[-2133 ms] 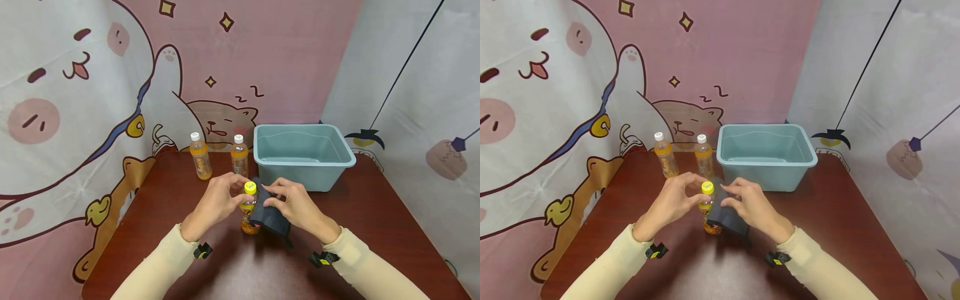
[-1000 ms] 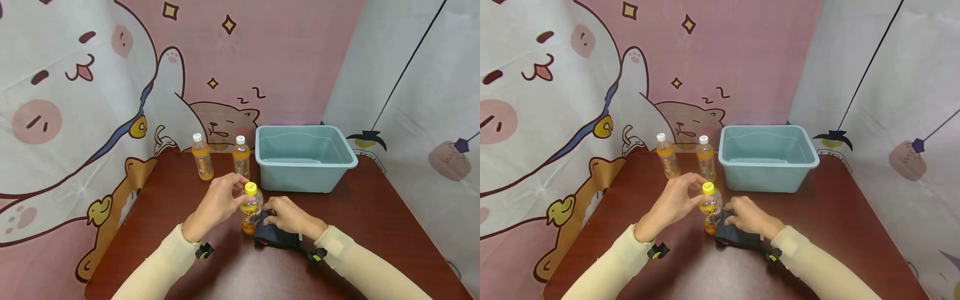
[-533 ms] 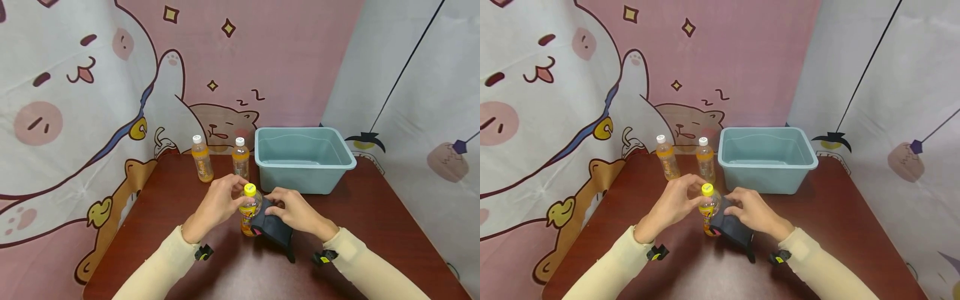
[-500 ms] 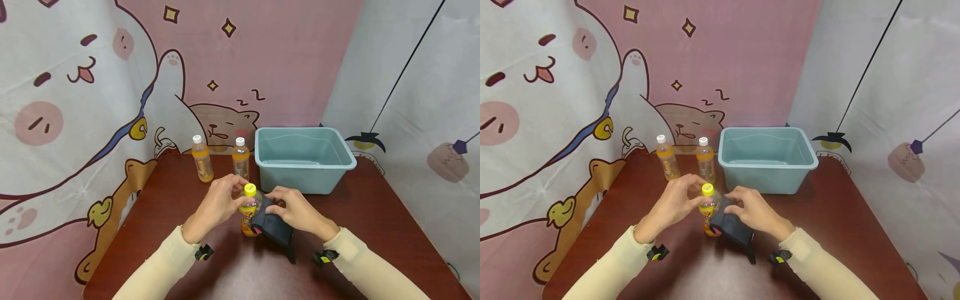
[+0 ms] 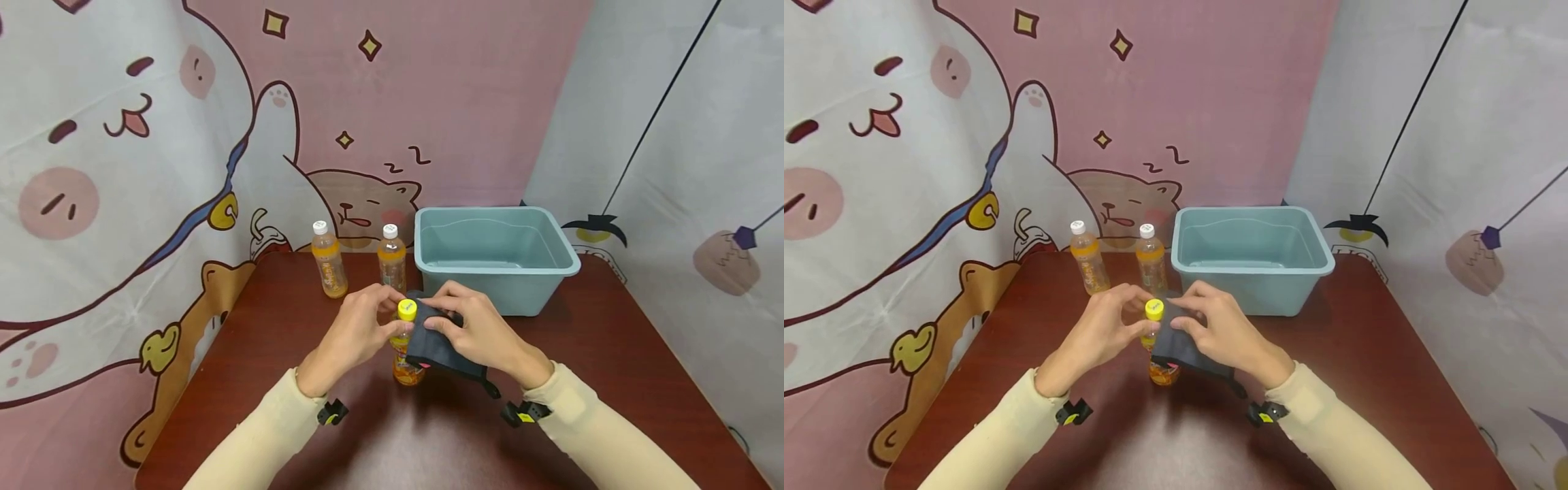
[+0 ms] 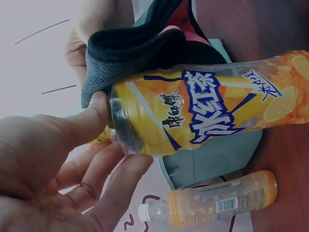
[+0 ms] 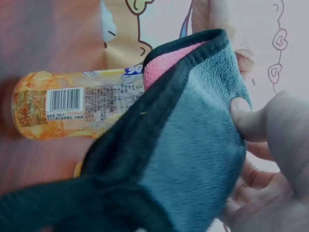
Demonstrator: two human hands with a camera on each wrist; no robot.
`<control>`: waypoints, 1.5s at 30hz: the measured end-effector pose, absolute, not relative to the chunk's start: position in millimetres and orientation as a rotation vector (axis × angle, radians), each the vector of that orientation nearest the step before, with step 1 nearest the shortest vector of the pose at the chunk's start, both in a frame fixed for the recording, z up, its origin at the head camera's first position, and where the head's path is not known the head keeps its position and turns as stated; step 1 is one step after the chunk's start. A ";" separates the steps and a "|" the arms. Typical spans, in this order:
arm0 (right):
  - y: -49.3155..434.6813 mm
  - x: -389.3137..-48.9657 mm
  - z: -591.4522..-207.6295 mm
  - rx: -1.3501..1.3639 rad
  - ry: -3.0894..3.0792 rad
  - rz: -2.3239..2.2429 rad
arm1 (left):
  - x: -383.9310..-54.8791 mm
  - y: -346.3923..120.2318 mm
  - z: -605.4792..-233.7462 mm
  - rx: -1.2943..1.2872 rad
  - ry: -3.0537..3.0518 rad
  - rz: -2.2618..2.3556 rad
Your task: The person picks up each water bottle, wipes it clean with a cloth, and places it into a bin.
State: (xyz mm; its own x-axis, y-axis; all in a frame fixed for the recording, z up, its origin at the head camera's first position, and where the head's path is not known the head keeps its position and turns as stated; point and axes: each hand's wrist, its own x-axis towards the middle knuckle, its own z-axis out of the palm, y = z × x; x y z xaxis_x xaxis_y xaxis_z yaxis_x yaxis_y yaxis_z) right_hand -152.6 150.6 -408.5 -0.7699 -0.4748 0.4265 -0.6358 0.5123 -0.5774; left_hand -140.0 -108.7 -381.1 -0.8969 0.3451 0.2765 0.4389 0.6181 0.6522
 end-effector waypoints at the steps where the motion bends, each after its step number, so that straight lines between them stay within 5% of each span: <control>1: 150.1 -152.4 -408.3 0.949 -2.549 1.096 | -139.7 -108.8 -381.4 -0.657 -2.715 -1.145; 45: 152.7 -170.1 -474.6 1.192 -2.846 0.843 | -141.6 -108.2 -383.9 -0.666 -2.716 -1.140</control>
State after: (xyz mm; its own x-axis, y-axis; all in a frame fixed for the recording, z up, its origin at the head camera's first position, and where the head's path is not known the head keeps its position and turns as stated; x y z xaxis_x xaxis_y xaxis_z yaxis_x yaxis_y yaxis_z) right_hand -170.1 152.7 -474.6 -0.7207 -0.6778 0.1455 -0.6478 0.5837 -0.4896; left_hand -141.6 -108.2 -383.9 -0.8956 0.3493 0.2754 0.4412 0.6193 0.6495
